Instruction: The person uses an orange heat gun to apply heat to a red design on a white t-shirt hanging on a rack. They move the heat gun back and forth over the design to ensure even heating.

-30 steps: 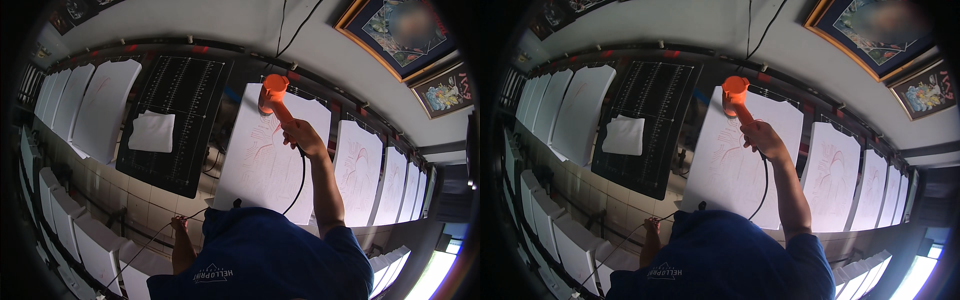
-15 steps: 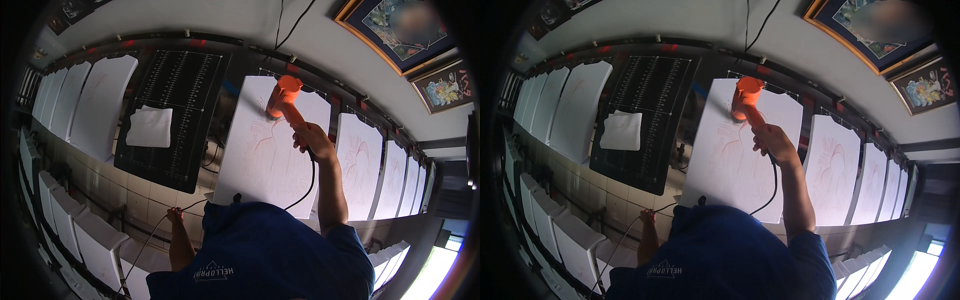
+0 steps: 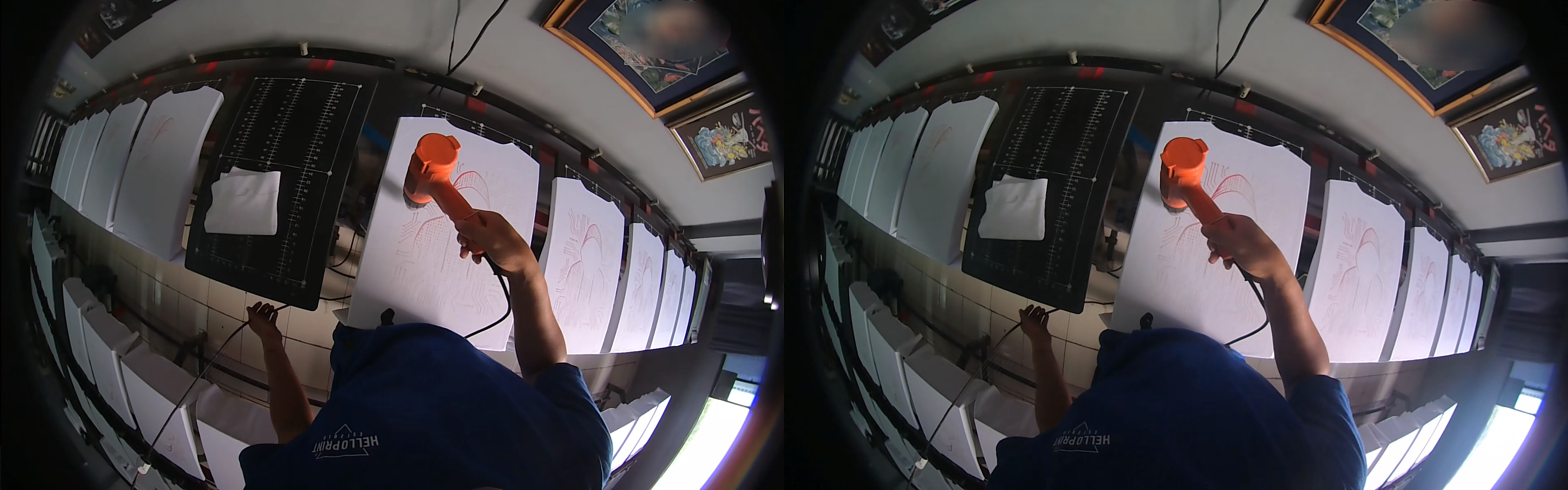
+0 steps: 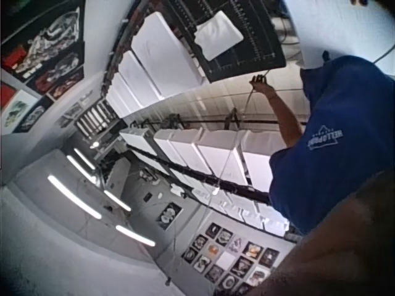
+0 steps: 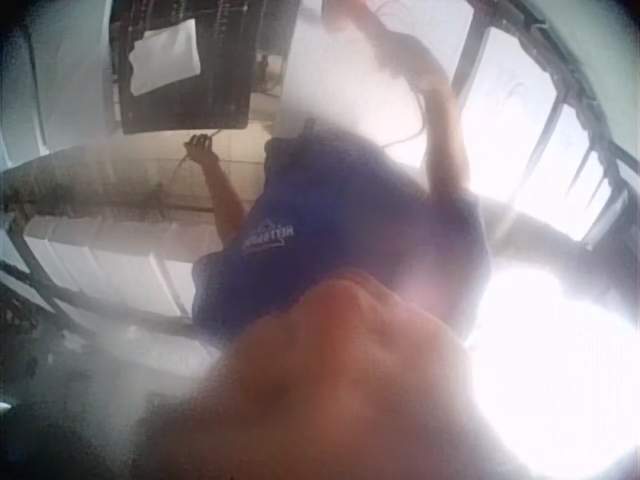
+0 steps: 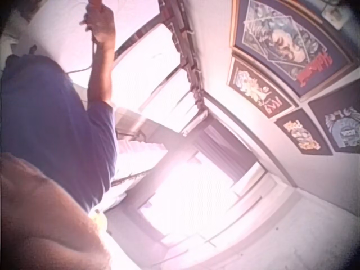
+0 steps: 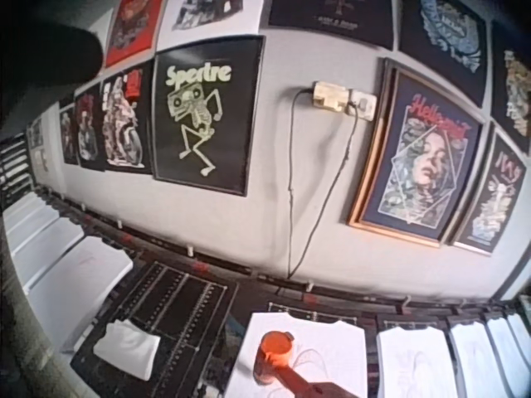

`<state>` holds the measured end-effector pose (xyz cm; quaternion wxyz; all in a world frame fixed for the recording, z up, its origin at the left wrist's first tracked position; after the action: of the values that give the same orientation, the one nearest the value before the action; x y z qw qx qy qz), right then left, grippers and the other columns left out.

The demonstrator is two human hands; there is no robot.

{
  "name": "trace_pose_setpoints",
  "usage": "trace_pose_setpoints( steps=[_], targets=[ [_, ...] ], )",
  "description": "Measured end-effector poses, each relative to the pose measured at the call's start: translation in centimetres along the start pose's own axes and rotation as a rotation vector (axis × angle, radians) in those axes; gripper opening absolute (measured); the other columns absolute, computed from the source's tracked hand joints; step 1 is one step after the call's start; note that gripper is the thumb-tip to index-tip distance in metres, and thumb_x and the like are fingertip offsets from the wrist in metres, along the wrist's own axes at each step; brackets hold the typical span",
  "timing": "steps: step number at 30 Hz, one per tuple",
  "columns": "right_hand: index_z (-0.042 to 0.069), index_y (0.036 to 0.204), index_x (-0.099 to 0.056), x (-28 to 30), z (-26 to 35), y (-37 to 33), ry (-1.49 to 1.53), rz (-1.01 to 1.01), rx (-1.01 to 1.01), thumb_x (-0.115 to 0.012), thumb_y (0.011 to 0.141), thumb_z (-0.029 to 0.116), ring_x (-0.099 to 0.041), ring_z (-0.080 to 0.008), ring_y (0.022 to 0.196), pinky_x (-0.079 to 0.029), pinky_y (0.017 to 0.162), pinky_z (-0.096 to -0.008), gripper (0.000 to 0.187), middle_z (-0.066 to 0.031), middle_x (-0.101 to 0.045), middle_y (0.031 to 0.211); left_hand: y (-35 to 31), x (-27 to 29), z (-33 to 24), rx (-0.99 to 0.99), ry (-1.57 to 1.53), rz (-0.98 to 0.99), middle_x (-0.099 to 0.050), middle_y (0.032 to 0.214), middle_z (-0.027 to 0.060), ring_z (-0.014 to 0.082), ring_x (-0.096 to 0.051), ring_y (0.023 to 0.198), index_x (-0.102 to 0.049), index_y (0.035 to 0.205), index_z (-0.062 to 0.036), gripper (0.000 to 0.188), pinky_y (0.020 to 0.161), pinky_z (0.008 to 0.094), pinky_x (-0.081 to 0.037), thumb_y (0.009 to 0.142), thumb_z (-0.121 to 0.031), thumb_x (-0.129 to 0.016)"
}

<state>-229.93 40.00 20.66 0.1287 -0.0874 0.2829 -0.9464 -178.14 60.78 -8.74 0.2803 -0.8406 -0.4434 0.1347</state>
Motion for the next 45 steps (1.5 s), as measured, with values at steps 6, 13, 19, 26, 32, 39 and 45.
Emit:
trace_pose_setpoints(
  steps=[6, 13, 19, 26, 32, 39, 45],
  targets=[
    [-0.001, 0.096, -0.060, 4.4, -1.7, -1.3, -0.048, -0.113, -0.026, -0.059, 0.092, 0.026, -0.062, -0.0105, 0.062, -0.046, 0.049, -0.0224, 0.028, -0.0031, -0.060, 0.073, -1.3, -2.2, -5.4, -0.038, -0.017, -0.016, -0.057, 0.106, 0.0140, 0.0243, -0.055, 0.099, -0.047, 0.124, 0.0008, 0.058, 0.094, 0.0426, -0.041, 0.102, -0.048, -0.025],
    [0.002, 0.086, -0.060, 9.6, -1.7, 1.0, 0.085, -0.376, 0.176, -0.059, 0.092, 0.029, -0.057, -0.0101, 0.059, -0.044, 0.051, -0.0236, 0.027, -0.0024, -0.057, 0.069, -2.5, -4.0, -7.8, -0.093, -0.027, -0.037, -0.056, 0.111, 0.0150, 0.0252, -0.055, 0.101, -0.049, 0.121, -0.0008, 0.060, 0.092, 0.0416, -0.043, 0.101, -0.051, -0.024],
    [0.000, 0.088, -0.060, 10.3, -2.1, -1.2, 0.136, -0.395, 0.068, -0.061, 0.090, 0.030, -0.059, -0.0107, 0.060, -0.044, 0.050, -0.0235, 0.029, -0.0032, -0.058, 0.070, -3.0, -5.1, -7.6, -0.094, -0.037, 0.032, -0.045, 0.134, 0.0222, 0.0346, -0.043, 0.126, -0.041, 0.133, 0.0021, 0.069, 0.107, 0.0481, -0.032, 0.099, -0.055, -0.024],
    [-0.001, 0.092, -0.060, 5.8, -1.9, -2.7, 0.181, -0.220, 0.026, -0.060, 0.091, 0.028, -0.059, -0.0114, 0.060, -0.045, 0.049, -0.0231, 0.029, -0.0041, -0.059, 0.073, -4.5, -7.5, -7.4, -0.152, 0.016, 0.086, -0.036, 0.144, 0.0228, 0.0362, -0.034, 0.135, -0.031, 0.141, -0.0005, 0.075, 0.109, 0.0496, -0.028, 0.097, -0.061, -0.024],
    [0.000, 0.091, -0.058, 1.3, -1.6, -1.9, 0.110, -0.105, 0.023, -0.058, 0.092, 0.027, -0.060, -0.0114, 0.062, -0.045, 0.051, -0.0244, 0.028, -0.0038, -0.058, 0.073, -4.8, -8.3, -7.8, -0.177, 0.025, 0.028, -0.039, 0.141, 0.0210, 0.0347, -0.036, 0.133, -0.034, 0.141, -0.0047, 0.071, 0.107, 0.0500, -0.028, 0.096, -0.059, -0.026],
    [-0.001, 0.092, -0.057, -1.9, -1.2, -2.1, 0.057, 0.001, 0.015, -0.058, 0.090, 0.024, -0.061, -0.0111, 0.063, -0.046, 0.050, -0.0236, 0.025, -0.0034, -0.058, 0.073, -4.5, -8.3, -6.0, -0.189, -0.032, 0.020, -0.046, 0.133, 0.0154, 0.0289, -0.047, 0.122, -0.042, 0.133, -0.0066, 0.062, 0.099, 0.0454, -0.041, 0.095, -0.054, -0.032],
    [-0.001, 0.094, -0.056, -3.0, -2.6, -4.0, 0.045, 0.027, -0.016, -0.057, 0.091, 0.024, -0.061, -0.0114, 0.062, -0.046, 0.048, -0.0228, 0.025, -0.0039, -0.058, 0.073, -7.5, -10.0, -5.2, -0.184, -0.099, 0.005, -0.046, 0.134, 0.0189, 0.0326, -0.050, 0.122, -0.040, 0.134, -0.0013, 0.061, 0.100, 0.0472, -0.045, 0.098, -0.048, -0.026]
  ],
)
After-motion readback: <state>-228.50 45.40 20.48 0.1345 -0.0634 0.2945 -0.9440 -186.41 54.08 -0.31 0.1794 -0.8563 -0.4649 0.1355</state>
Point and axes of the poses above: each hand's wrist, its own y-axis towards the middle knuckle, its own x-axis out of the back of the hand, z = x × y, the point moved 9 cm from there along y, towards the middle knuckle
